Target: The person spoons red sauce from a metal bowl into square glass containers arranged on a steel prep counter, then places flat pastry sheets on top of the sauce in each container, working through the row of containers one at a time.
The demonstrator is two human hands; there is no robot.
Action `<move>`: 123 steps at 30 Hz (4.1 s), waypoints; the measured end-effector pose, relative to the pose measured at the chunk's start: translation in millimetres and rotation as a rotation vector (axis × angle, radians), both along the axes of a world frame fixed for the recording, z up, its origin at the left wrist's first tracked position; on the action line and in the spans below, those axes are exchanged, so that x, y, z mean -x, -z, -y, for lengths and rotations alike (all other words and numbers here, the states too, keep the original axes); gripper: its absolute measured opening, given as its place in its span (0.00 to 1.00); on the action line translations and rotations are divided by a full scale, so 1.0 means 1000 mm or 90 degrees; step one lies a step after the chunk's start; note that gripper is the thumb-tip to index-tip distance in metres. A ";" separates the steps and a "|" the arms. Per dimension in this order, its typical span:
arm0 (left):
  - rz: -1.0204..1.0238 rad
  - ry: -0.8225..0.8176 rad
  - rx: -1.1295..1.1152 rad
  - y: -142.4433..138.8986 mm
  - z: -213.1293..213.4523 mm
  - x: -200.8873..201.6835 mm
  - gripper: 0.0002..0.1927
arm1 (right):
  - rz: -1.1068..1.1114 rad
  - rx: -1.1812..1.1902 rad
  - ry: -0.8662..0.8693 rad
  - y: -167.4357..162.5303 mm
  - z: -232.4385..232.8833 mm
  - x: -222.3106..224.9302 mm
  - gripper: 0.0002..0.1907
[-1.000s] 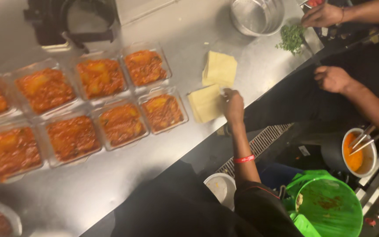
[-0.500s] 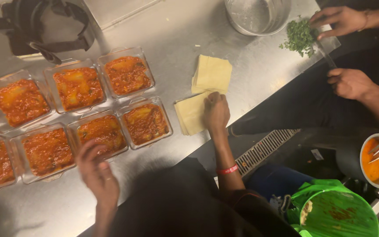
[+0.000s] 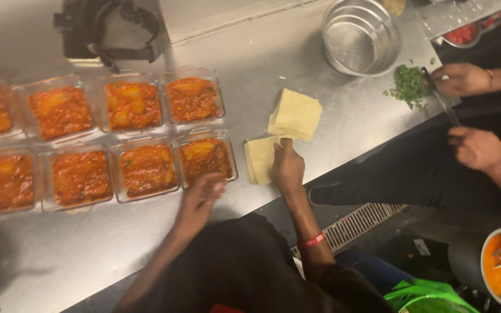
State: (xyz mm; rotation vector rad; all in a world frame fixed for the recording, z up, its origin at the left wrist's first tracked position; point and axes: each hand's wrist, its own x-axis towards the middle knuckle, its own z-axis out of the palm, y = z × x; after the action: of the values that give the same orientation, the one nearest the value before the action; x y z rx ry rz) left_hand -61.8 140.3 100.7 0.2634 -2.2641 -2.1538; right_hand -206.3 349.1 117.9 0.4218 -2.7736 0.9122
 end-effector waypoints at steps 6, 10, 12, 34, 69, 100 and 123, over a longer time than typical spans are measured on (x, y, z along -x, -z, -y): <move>0.180 -0.027 -0.447 0.015 -0.019 0.033 0.23 | 0.069 0.202 -0.141 -0.077 0.039 -0.040 0.08; 0.054 -0.037 -0.698 0.009 -0.008 0.031 0.25 | 0.142 0.224 -0.130 -0.089 0.066 -0.049 0.06; 0.027 -0.121 -0.578 0.007 -0.001 0.029 0.23 | 0.155 0.211 -0.122 -0.073 0.080 -0.044 0.06; 0.080 -0.191 0.571 -0.005 0.031 0.064 0.25 | 0.077 -0.091 -0.181 0.012 0.118 0.000 0.09; -0.213 0.110 0.894 -0.012 0.047 0.037 0.15 | -0.140 0.154 -0.570 -0.023 0.066 -0.047 0.16; -0.089 0.196 0.349 -0.013 -0.017 -0.030 0.21 | 0.066 -0.097 -0.134 -0.003 -0.042 0.053 0.13; -0.050 0.141 -0.061 -0.022 0.053 -0.062 0.15 | -0.067 0.022 -0.070 -0.076 0.061 -0.064 0.08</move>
State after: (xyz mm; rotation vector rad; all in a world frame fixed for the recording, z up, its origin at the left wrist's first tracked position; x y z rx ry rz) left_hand 0.4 87.0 122.4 -0.0752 -2.2450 -2.3328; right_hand -142.1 288.1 193.6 0.6037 -2.6587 0.9322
